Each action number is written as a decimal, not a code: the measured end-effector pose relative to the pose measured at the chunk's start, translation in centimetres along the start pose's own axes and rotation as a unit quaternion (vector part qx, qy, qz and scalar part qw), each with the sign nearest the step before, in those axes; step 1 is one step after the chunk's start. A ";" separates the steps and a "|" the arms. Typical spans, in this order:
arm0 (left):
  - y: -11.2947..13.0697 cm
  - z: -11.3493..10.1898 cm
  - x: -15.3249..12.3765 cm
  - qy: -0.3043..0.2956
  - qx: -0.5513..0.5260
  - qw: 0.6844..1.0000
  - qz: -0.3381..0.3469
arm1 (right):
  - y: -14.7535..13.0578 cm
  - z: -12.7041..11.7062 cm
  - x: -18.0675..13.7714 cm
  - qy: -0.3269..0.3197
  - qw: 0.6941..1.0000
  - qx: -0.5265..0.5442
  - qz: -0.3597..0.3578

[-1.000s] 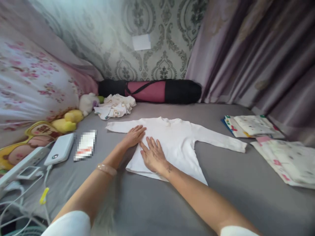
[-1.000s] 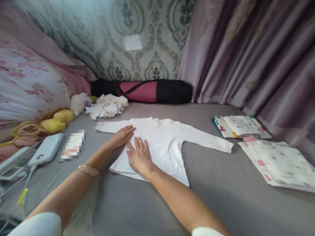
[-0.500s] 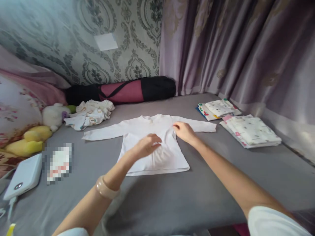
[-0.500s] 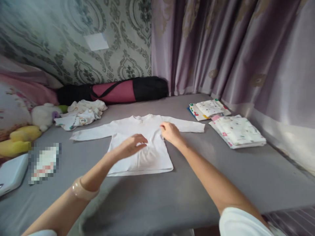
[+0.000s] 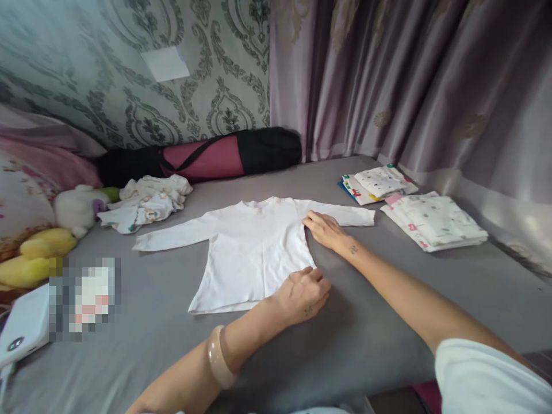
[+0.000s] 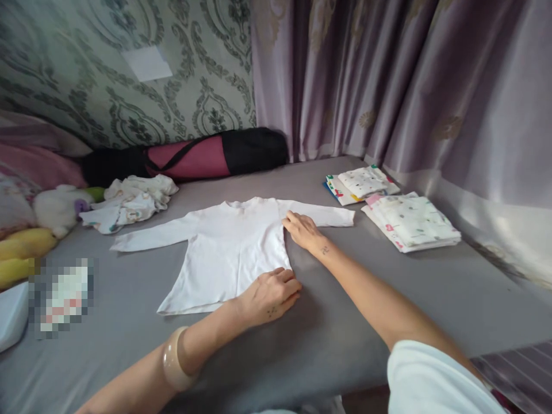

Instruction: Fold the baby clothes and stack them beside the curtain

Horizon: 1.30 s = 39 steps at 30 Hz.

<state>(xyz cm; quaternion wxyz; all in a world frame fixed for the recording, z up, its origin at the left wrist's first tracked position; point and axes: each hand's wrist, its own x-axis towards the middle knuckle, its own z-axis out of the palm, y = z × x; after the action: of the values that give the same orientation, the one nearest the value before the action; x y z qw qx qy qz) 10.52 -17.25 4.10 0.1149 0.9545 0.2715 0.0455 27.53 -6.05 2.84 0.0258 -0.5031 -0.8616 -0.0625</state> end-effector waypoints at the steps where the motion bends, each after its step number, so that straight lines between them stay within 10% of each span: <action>1: 0.0 -0.1 -0.1 0.004 -0.012 1.000 -0.016 | 0.3 0.1 0.1 0.001 1.000 -0.015 -0.009; 14: -0.4 -1.5 -0.9 -0.013 -0.411 0.895 -0.174 | 2.5 1.4 1.2 0.024 0.995 -0.031 -0.088; 24: 0.1 -2.3 -1.9 -0.038 -0.342 0.938 -0.037 | -0.7 -1.1 0.7 -0.010 0.999 -0.003 0.041; 32: -6.5 -0.8 -7.5 0.101 0.025 0.962 -0.251 | -9.0 0.6 0.9 0.000 0.989 0.144 0.036; 39: -8.7 1.4 -11.2 0.022 0.096 0.937 -0.335 | -9.8 2.4 0.2 -0.030 0.987 0.148 0.048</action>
<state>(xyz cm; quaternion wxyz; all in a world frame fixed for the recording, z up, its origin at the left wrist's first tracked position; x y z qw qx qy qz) -3.22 -16.27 0.33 0.0253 0.8134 0.5812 -0.0006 18.92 -10.29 -0.29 0.0772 -0.5365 -0.8364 0.0815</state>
